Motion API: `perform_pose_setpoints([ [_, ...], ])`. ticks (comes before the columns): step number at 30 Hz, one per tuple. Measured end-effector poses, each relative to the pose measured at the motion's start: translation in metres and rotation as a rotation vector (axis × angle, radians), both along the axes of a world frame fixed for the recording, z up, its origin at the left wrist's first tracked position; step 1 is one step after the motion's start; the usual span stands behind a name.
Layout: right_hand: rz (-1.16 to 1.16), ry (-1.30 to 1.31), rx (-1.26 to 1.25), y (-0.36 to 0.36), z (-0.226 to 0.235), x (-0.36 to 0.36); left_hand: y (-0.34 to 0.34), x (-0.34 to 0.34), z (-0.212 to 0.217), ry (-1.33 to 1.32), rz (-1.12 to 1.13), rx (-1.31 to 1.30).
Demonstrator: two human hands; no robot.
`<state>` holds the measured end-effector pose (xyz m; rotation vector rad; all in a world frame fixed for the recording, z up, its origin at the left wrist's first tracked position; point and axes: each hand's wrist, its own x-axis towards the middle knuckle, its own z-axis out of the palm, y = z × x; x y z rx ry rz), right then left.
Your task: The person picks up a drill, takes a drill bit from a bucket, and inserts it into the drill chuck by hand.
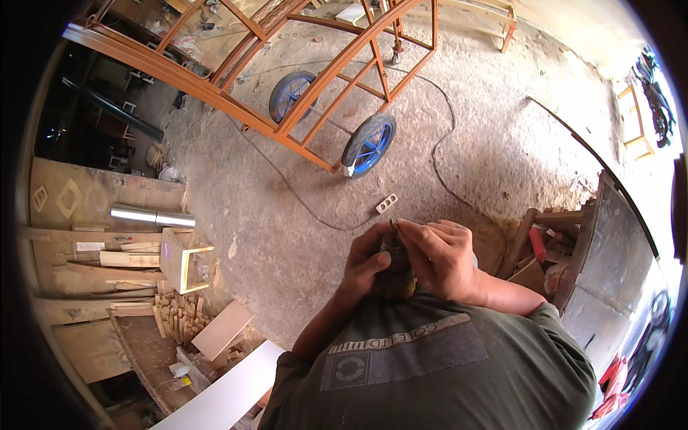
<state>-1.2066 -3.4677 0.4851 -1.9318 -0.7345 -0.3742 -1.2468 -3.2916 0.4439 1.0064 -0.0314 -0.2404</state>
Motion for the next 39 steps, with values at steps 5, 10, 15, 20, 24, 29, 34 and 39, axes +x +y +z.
perform_pose_setpoints([
  [5,0.016,0.019,0.033,-0.006,0.005,0.004,0.003,0.011,-0.008,-0.001,-0.087,-0.026],
  [10,0.028,0.002,0.05,-0.01,0.002,0.016,-0.003,0.021,-0.01,-0.006,-0.098,-0.047],
  [15,-0.022,-0.044,0.119,-0.018,-0.007,0.028,-0.014,0.036,0.003,-0.019,-0.104,-0.03],
  [20,0.005,-0.033,0.083,-0.03,-0.003,0.045,-0.024,0.053,0.001,-0.039,-0.129,-0.028],
  [24,-0.011,0.106,0.168,-0.038,0.009,0.058,-0.038,0.066,-0.006,-0.04,-0.113,-0.096],
  [29,-0.031,0.221,0.337,-0.051,0.005,0.073,-0.06,0.089,0.004,-0.198,-0.052,0.066],
  [34,0.019,0.353,0.422,-0.07,-0.003,0.089,-0.067,0.104,-0.016,-0.137,-0.151,-0.18],
  [39,0.074,0.318,0.208,-0.071,0.007,0.1,-0.054,0.113,-0.034,-0.055,-0.325,-0.296],
])
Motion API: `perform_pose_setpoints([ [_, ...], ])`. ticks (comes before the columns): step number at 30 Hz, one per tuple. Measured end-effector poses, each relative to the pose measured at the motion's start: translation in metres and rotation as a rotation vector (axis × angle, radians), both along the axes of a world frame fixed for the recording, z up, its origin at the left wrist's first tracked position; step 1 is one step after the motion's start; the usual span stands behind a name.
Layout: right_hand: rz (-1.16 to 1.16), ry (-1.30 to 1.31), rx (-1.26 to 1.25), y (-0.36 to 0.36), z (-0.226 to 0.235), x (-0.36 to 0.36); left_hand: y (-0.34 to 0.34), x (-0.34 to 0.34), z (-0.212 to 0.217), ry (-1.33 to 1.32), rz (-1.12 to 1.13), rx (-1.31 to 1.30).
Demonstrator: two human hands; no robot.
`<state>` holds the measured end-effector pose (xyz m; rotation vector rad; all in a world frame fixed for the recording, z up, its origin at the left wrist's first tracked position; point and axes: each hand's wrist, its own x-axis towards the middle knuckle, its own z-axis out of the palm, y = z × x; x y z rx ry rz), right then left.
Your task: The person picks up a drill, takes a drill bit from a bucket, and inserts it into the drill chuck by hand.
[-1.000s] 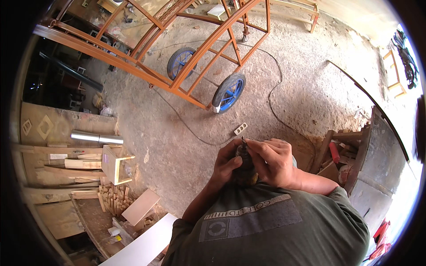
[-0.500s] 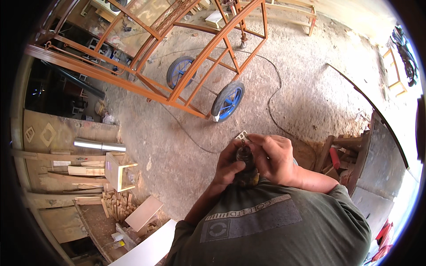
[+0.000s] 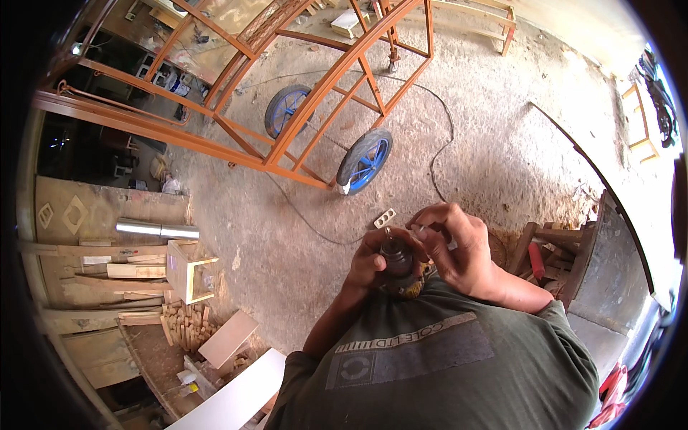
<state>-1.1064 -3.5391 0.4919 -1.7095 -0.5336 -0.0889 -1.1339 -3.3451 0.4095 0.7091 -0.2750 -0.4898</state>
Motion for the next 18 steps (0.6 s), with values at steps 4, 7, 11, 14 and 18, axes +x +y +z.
perform_pose_setpoints([
  [4,-0.084,-0.274,-0.09,0.007,0.003,0.012,0.007,0.016,-0.011,0.005,0.049,-0.066],
  [7,-0.077,-0.334,-0.19,0.013,0.01,0.023,0.004,0.038,-0.004,-0.082,0.095,-0.031],
  [11,-0.086,-0.267,-0.202,0.03,0.009,0.036,0.017,0.066,-0.012,-0.087,0.051,-0.006],
  [14,-0.1,-0.252,-0.214,0.04,0.018,0.054,0.026,0.089,-0.009,-0.08,-0.01,-0.018],
  [18,-0.129,-0.23,-0.235,0.055,0.007,0.074,0.039,0.117,-0.005,-0.043,-0.078,-0.016],
])
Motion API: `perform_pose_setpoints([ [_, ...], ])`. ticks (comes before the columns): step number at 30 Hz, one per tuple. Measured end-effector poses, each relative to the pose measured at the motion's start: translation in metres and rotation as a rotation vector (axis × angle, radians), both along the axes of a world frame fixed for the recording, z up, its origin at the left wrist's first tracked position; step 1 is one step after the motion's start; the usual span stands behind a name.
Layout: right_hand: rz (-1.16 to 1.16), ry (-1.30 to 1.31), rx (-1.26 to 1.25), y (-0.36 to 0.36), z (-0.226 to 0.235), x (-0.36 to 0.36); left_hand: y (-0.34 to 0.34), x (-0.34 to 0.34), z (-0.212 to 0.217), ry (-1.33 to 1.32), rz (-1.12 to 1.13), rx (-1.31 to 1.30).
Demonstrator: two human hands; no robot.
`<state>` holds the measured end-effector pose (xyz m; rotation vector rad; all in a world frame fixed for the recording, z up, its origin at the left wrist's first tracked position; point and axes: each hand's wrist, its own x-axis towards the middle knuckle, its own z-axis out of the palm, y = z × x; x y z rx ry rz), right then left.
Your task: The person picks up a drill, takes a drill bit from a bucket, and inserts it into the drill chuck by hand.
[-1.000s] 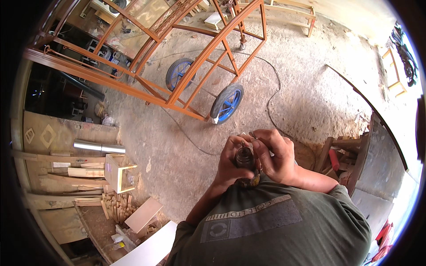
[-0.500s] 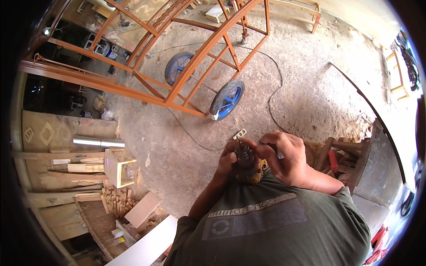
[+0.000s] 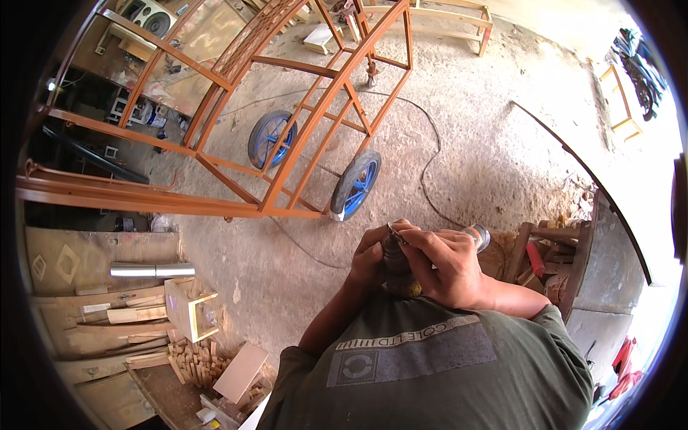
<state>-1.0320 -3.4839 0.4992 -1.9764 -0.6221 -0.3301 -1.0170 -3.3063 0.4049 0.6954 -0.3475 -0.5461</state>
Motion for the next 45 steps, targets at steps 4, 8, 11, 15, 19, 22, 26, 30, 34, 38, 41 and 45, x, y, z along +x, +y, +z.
perform_pose_setpoints([
  [4,-0.006,0.005,0.037,0.01,-0.007,0.021,0.007,0.025,0.001,0.003,-0.039,-0.004],
  [8,-0.002,0.034,0.078,0.021,-0.012,0.039,0.019,0.044,-0.002,-0.003,-0.049,0.008],
  [11,-0.004,0.006,0.129,0.024,-0.015,0.059,0.018,0.057,-0.005,-0.004,-0.005,0.002],
  [15,0.044,0.022,0.089,0.015,-0.016,0.091,0.019,0.078,-0.008,0.023,0.018,0.053],
  [19,0.035,-0.026,0.136,0.005,-0.015,0.139,0.008,0.097,-0.002,0.04,0.052,0.151],
  [22,0.054,-0.09,0.195,-0.009,-0.015,0.168,-0.009,0.129,-0.002,0.004,0.138,0.092],
  [26,0.243,-0.08,0.153,-0.038,-0.022,0.212,-0.038,0.164,0.012,0.003,0.292,0.143],
  [30,0.3,-0.096,0.165,-0.057,-0.021,0.252,-0.059,0.194,0.002,-0.006,0.325,0.14],
  [34,0.338,-0.094,0.134,-0.079,-0.017,0.283,-0.083,0.217,-0.004,-0.012,0.381,0.122],
  [38,0.37,-0.081,0.123,-0.09,-0.02,0.311,-0.101,0.237,-0.001,0.009,0.426,0.15],
  [41,0.393,-0.041,0.081,-0.1,-0.015,0.325,-0.114,0.246,0.0,-0.002,0.486,0.21],
  [45,0.42,-0.019,0.09,-0.108,-0.019,0.348,-0.119,0.258,-0.012,0.001,0.397,0.086],
])
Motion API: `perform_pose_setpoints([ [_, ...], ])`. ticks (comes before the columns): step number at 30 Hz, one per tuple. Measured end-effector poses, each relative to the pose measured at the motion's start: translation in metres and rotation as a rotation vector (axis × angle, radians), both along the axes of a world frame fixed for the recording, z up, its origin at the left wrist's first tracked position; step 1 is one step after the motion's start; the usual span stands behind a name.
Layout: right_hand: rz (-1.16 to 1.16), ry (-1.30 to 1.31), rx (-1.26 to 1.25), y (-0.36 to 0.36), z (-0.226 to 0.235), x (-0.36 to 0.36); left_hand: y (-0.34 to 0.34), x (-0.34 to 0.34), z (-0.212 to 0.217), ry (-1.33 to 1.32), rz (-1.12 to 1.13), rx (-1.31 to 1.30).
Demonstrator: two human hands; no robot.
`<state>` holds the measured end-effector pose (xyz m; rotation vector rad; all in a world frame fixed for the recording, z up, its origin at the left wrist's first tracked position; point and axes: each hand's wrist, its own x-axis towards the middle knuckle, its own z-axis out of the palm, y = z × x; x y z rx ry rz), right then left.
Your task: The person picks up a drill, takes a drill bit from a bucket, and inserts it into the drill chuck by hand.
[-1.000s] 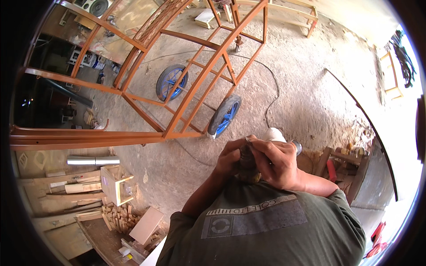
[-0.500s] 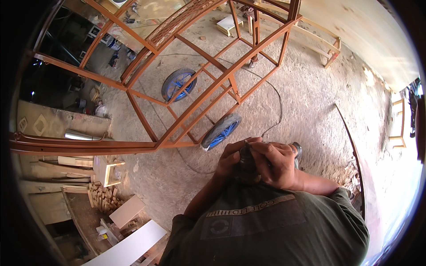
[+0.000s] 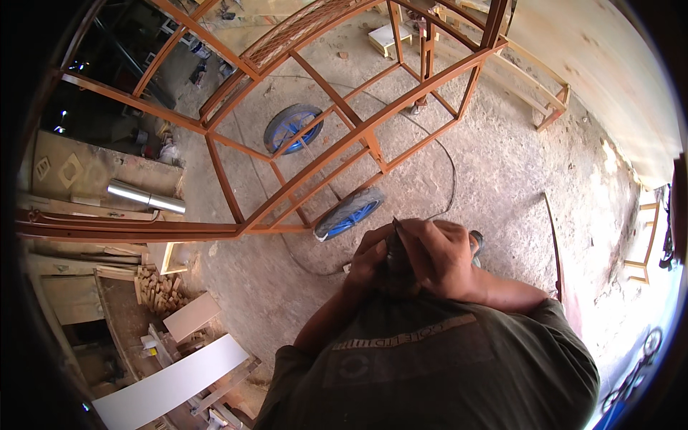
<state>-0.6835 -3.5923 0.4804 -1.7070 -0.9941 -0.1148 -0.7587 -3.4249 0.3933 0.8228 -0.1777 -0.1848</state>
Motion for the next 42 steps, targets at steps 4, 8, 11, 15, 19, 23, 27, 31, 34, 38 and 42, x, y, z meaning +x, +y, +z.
perform_pose_setpoints([
  [4,-0.006,0.01,0.041,-0.008,-0.002,0.015,-0.016,0.011,0.013,0.03,0.129,0.091],
  [8,-0.081,-0.037,0.079,-0.021,-0.01,0.021,-0.031,0.023,0.026,0.096,0.215,0.108],
  [11,-0.067,0.16,0.213,-0.028,-0.02,0.03,-0.04,0.031,0.024,0.143,0.185,0.066],
  [15,-0.043,0.077,0.158,-0.011,-0.005,0.051,-0.043,0.035,0.034,0.11,0.187,-0.037],
  [19,-0.03,0.161,0.09,0.005,-0.008,0.059,-0.037,0.036,0.031,0.124,0.137,-0.011],
  [23,-0.059,0.212,0.121,0.027,-0.023,0.08,-0.028,0.046,0.013,0.083,0.092,0.006],
  [27,-0.153,0.269,0.023,0.031,-0.021,0.1,-0.011,0.056,0.008,0.115,0.114,0.004],
  [31,-0.135,0.427,-0.224,0.038,-0.016,0.099,0.011,0.063,0.006,0.181,0.055,-0.134],
  [34,-0.181,0.503,-0.269,0.049,-0.024,0.094,0.02,0.07,-0.007,0.23,0.013,-0.151],
  [38,-0.156,0.461,-0.325,0.055,-0.046,0.098,0.024,0.073,-0.019,0.333,-0.014,-0.149],
  [42,0.005,0.715,-0.271,0.05,-0.074,0.11,0.027,0.075,-0.044,0.365,-0.044,-0.129],
])
